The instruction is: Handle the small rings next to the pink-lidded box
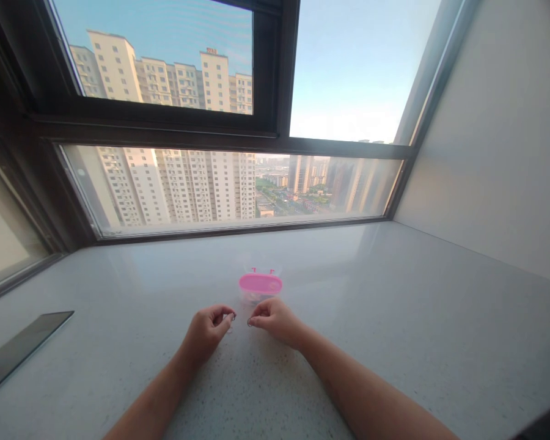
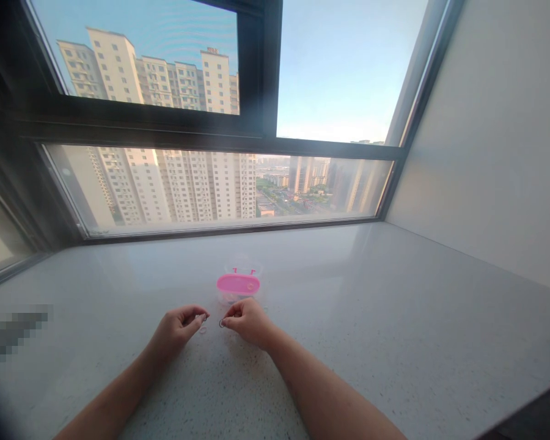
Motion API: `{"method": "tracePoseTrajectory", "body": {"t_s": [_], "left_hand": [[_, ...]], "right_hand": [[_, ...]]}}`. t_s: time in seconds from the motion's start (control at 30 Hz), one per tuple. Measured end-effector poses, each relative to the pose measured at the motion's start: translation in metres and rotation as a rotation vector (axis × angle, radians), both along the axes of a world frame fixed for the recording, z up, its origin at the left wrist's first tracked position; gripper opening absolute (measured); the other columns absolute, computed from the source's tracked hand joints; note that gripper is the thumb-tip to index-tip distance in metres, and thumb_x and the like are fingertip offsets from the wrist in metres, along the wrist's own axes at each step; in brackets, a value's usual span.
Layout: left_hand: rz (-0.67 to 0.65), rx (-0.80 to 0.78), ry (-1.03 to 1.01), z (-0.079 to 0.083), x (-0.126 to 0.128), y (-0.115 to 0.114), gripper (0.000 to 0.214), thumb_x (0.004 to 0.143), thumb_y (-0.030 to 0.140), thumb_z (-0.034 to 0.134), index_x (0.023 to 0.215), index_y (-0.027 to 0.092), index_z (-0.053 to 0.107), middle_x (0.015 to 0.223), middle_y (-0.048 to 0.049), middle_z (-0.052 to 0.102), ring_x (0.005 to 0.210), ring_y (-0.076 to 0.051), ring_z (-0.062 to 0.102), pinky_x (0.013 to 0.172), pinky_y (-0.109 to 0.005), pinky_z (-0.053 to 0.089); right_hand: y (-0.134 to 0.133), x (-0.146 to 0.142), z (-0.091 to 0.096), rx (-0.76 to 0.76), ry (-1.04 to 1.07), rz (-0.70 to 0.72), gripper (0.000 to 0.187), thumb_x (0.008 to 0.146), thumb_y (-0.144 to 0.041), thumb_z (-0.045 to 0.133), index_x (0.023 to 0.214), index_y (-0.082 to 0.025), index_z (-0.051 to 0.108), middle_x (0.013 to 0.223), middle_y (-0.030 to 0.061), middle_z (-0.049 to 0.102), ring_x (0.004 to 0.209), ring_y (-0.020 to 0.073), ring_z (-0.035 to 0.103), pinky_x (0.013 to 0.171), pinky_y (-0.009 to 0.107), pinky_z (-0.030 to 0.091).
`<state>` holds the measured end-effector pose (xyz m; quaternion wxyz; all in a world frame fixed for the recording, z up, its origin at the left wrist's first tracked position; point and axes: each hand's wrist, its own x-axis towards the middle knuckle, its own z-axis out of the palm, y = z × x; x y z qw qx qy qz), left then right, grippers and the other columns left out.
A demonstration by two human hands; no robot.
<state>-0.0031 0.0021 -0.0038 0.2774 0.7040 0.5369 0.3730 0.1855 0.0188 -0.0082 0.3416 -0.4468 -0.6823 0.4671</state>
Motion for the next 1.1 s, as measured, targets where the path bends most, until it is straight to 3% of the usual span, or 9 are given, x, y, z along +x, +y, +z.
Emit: {"method": "tracePoseTrajectory", "body": {"t_s": [0.47, 1.1], "left_hand": [[-0.001, 0.012, 0.043, -0.0027, -0.0009, 0.0023, 0.032, 0.072, 0.041, 0.05, 0.074, 0.013, 0.063, 0.048, 0.0076, 0.024, 0.046, -0.009, 0.027, 0.045, -0.019, 0.021], [0.028, 0.061, 0.028, -0.0041, -0.0007, 0.0016, 0.028, 0.07, 0.04, 0.052, 0.07, 0.013, 0.061, 0.048, 0.008, 0.024, 0.046, -0.008, 0.026, 0.046, -0.019, 0.02]], "right_hand": [[0.0028, 0.0009, -0.0055, 0.01, 0.017, 0.019, 0.019, 0.065, -0.028, 0.063, 0.069, -0.009, 0.065, 0.048, -0.0046, 0.04, 0.046, 0.0055, 0.029, 0.042, 0.019, 0.019], [-0.0019, -0.0009, 0.0034, -0.002, -0.018, 0.004, 0.016, 0.065, -0.025, 0.061, 0.065, -0.01, 0.064, 0.046, -0.0054, 0.036, 0.045, 0.0057, 0.027, 0.043, 0.02, 0.019]]}}
